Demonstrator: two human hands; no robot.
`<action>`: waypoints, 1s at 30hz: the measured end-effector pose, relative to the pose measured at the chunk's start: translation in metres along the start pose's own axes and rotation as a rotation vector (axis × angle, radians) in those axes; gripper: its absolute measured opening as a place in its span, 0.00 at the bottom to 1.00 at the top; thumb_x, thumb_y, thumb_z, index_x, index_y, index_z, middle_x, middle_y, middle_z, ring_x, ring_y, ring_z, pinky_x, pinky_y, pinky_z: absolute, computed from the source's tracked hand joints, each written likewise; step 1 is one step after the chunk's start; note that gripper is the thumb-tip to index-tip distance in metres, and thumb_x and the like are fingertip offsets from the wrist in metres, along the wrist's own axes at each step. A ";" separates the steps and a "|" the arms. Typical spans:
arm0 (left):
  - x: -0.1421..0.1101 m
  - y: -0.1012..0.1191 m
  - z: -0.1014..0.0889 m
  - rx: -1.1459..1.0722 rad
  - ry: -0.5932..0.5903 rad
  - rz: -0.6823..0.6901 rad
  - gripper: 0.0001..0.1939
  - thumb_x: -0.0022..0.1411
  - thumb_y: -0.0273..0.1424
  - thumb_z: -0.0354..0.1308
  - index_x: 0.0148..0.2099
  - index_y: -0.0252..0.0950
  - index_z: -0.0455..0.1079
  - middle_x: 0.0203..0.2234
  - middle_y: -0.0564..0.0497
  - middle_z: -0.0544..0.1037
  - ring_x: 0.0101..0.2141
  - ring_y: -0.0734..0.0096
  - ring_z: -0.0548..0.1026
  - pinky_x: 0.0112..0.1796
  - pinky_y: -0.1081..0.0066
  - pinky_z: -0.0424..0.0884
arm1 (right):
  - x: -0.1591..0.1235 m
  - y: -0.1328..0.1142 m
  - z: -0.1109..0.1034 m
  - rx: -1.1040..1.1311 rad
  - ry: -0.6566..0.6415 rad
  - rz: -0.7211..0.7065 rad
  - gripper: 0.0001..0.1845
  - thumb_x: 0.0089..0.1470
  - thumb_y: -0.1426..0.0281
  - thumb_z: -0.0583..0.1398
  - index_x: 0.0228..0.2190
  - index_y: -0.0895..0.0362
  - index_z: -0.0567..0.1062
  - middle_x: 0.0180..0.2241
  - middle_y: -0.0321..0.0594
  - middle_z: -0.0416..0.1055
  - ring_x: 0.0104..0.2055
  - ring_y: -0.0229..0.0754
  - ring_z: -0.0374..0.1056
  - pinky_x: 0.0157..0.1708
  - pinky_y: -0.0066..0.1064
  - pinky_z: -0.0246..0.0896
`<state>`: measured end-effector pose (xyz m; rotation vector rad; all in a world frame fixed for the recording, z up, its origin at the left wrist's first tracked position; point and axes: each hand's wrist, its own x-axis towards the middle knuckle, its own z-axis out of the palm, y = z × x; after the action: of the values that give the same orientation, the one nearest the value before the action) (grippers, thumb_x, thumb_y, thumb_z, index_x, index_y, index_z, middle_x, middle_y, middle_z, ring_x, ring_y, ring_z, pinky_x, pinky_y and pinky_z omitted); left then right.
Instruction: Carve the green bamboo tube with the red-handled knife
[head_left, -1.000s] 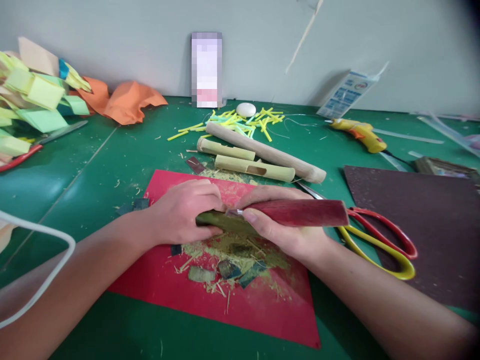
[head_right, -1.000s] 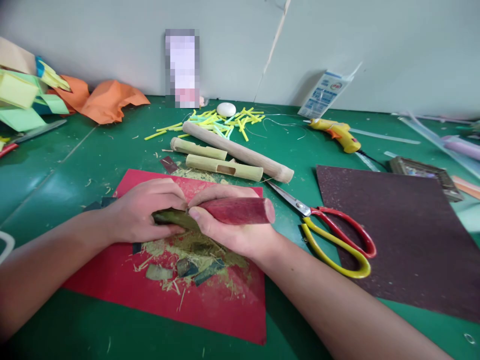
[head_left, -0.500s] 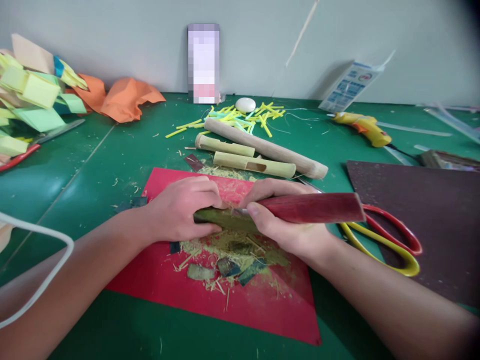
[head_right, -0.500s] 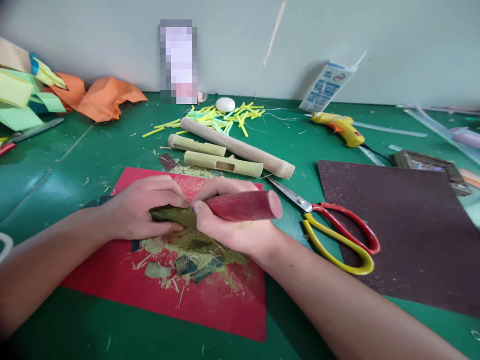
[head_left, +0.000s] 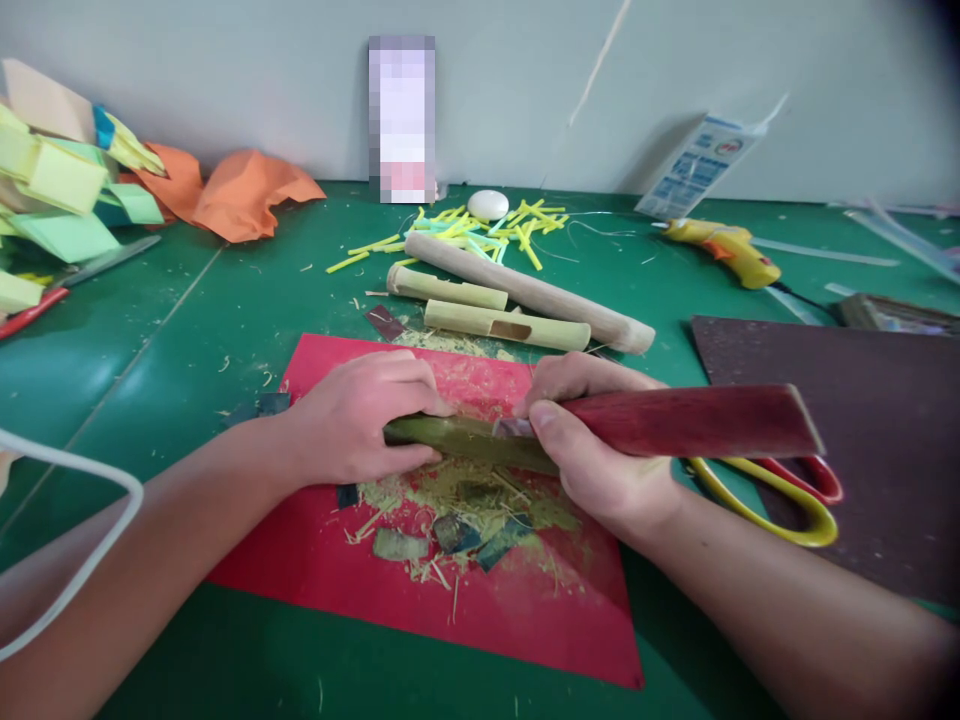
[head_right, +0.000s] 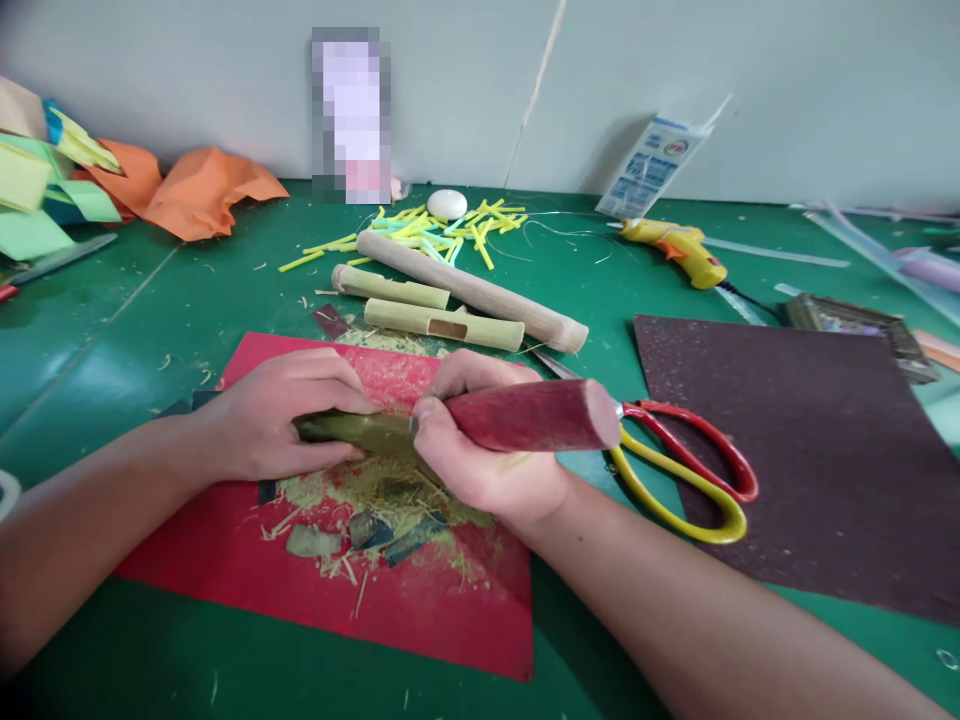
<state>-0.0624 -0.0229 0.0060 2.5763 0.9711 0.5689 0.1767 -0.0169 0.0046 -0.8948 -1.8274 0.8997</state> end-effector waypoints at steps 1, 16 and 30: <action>0.000 0.000 0.000 0.001 0.001 -0.002 0.11 0.61 0.34 0.62 0.43 0.34 0.74 0.37 0.47 0.77 0.39 0.65 0.73 0.40 0.65 0.69 | 0.000 0.000 0.000 0.006 0.009 -0.004 0.10 0.55 0.68 0.59 0.22 0.51 0.69 0.21 0.36 0.67 0.22 0.39 0.62 0.21 0.34 0.58; 0.001 0.001 0.002 0.024 0.014 -0.001 0.09 0.60 0.34 0.62 0.40 0.33 0.73 0.35 0.48 0.76 0.37 0.65 0.72 0.38 0.66 0.67 | 0.010 -0.015 0.003 -0.059 -0.099 -0.006 0.04 0.52 0.68 0.63 0.27 0.51 0.76 0.26 0.35 0.77 0.25 0.38 0.71 0.25 0.30 0.68; 0.000 0.000 0.004 0.013 0.041 0.002 0.09 0.60 0.34 0.62 0.38 0.33 0.72 0.35 0.47 0.76 0.36 0.65 0.72 0.38 0.66 0.68 | 0.014 -0.017 0.007 -0.088 -0.153 -0.013 0.01 0.49 0.70 0.64 0.26 0.52 0.77 0.27 0.34 0.78 0.27 0.38 0.74 0.29 0.29 0.70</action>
<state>-0.0606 -0.0234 0.0028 2.5873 0.9885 0.6200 0.1616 -0.0145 0.0219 -0.8883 -2.0152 0.9068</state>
